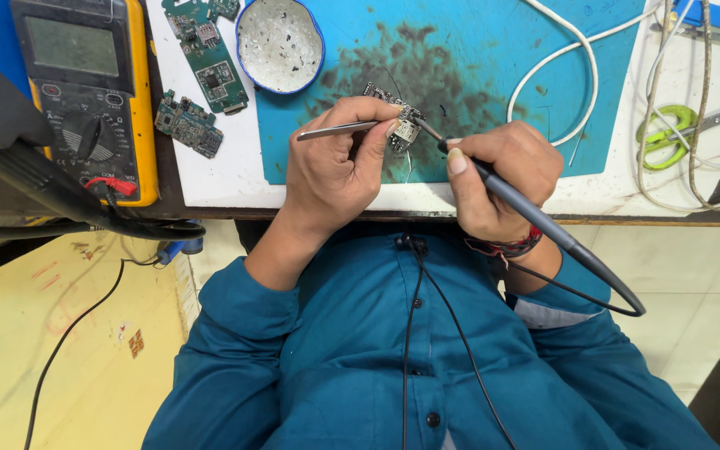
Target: The person solders a small circuit board on a workbench, holding the board with tweezers in one hand while applying a soldering iron with the other. They reposition the board and continue soldering different points on it throughout the episode.
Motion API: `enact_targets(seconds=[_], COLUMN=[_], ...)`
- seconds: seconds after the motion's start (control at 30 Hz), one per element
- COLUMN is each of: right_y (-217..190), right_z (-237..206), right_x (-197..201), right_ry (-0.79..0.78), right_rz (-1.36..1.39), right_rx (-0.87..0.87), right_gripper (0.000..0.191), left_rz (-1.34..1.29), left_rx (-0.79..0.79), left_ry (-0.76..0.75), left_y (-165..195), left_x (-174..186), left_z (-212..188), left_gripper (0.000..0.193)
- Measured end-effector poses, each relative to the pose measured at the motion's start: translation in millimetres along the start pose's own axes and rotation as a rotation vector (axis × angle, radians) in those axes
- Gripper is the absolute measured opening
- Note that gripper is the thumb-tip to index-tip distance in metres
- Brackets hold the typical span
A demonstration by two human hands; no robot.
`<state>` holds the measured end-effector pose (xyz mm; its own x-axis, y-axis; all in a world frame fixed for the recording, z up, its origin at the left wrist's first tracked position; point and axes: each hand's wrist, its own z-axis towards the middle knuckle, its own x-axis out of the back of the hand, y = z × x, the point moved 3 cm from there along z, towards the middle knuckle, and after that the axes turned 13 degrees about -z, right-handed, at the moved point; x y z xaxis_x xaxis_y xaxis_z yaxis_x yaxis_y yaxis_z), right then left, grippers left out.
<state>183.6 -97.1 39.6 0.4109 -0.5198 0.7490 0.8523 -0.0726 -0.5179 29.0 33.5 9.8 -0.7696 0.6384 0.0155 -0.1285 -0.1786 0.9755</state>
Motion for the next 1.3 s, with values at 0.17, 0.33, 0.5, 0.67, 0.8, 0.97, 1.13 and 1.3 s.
enact_targets(seconds=[0.17,0.33,0.5,0.67,0.8,0.97,1.13,1.3], right_y=[-0.4,0.1,0.7,0.6,1.0,0.0,1.1,0.4], right_z=[-0.1,-0.5,-0.5,-0.4,-0.7,-0.4,-0.5,-0.7], right_x=[-0.7,-0.6,0.6,-0.3,0.2,-1.5,0.3,-0.1], right_ry=[0.008,0.005,0.002,-0.004,0.0,-0.003,-0.003,0.0], right_rz=[-0.001,0.0,-0.01,-0.002,-0.007,0.001,-0.006,-0.001], right_rx=[-0.014,0.0,-0.009,0.013,-0.008,0.017,0.0,0.006], right_gripper=[0.004,0.004,0.004,0.004,0.004,0.004,0.004,0.005], left_rz=[-0.019,-0.015,-0.016,-0.014,-0.02,-0.015,-0.001,-0.008], left_rx=[-0.008,-0.017,-0.006,-0.017,-0.003,-0.012,-0.014,-0.012], left_ry=[0.004,0.003,0.004,0.003,0.004,0.004,0.007,0.005], left_y=[0.1,0.3,-0.5,-0.1,-0.4,-0.4,-0.4,-0.3], left_x=[0.0,-0.9,-0.6,-1.0,-0.3,0.0,-0.7,-0.8], left_z=[0.2,-0.3,-0.1,0.0,-0.6,-0.8,-0.7,-0.5], left_gripper=[0.011,0.012,0.011,0.011,0.011,0.011,0.012,0.012])
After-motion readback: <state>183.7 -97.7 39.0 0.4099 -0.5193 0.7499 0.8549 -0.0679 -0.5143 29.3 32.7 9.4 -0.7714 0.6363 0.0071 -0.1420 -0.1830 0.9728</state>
